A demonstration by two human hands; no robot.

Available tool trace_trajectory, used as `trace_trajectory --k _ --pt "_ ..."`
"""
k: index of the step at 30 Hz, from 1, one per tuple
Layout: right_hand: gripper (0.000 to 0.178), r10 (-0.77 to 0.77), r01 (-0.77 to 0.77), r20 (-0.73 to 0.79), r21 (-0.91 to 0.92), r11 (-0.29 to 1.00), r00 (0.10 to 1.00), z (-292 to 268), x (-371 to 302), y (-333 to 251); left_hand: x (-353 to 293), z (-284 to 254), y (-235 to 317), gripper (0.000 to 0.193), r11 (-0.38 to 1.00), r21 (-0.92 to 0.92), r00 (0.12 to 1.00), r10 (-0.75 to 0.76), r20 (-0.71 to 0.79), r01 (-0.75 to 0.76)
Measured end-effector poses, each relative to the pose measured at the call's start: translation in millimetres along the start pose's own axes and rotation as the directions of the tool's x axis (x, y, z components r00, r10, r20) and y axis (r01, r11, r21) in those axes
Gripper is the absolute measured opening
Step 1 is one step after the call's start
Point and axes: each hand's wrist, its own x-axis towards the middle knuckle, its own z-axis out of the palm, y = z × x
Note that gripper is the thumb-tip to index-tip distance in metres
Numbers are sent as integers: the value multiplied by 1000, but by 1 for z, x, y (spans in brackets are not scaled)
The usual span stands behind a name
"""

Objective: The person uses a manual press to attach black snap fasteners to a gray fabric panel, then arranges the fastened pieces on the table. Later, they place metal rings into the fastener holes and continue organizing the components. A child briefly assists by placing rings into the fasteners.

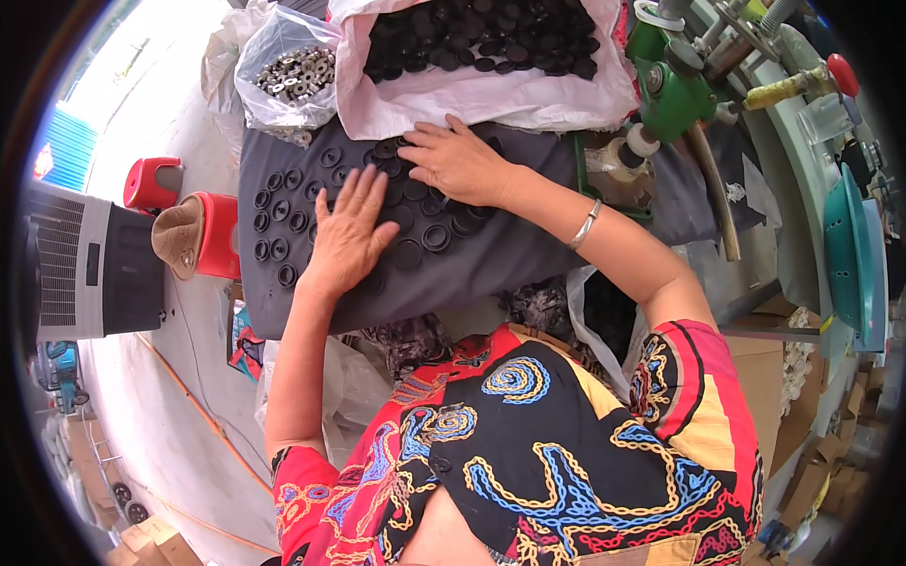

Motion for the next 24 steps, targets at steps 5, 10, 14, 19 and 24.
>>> trace_trajectory --k 5,10,14,19,24 --pt "29 -110 111 -24 70 991 994 -21 3 -28 -17 -13 -22 34 978 -193 894 -159 -420 83" --pt "14 -194 194 65 9 981 979 -10 -7 -55 -31 -9 0 29 979 -202 936 -75 -344 4" --pt "8 -152 151 73 23 988 986 -3 -6 -59 -24 -6 16 34 989 -147 942 -18 -334 -33" --pt "9 -157 156 10 85 984 988 6 -5 -60 -20 -5 16 36 994 -108 966 -9 -258 -19" --pt "10 -131 127 66 63 990 989 8 -1 -61 -40 -18 11 26 891 -448 866 -284 -411 80"
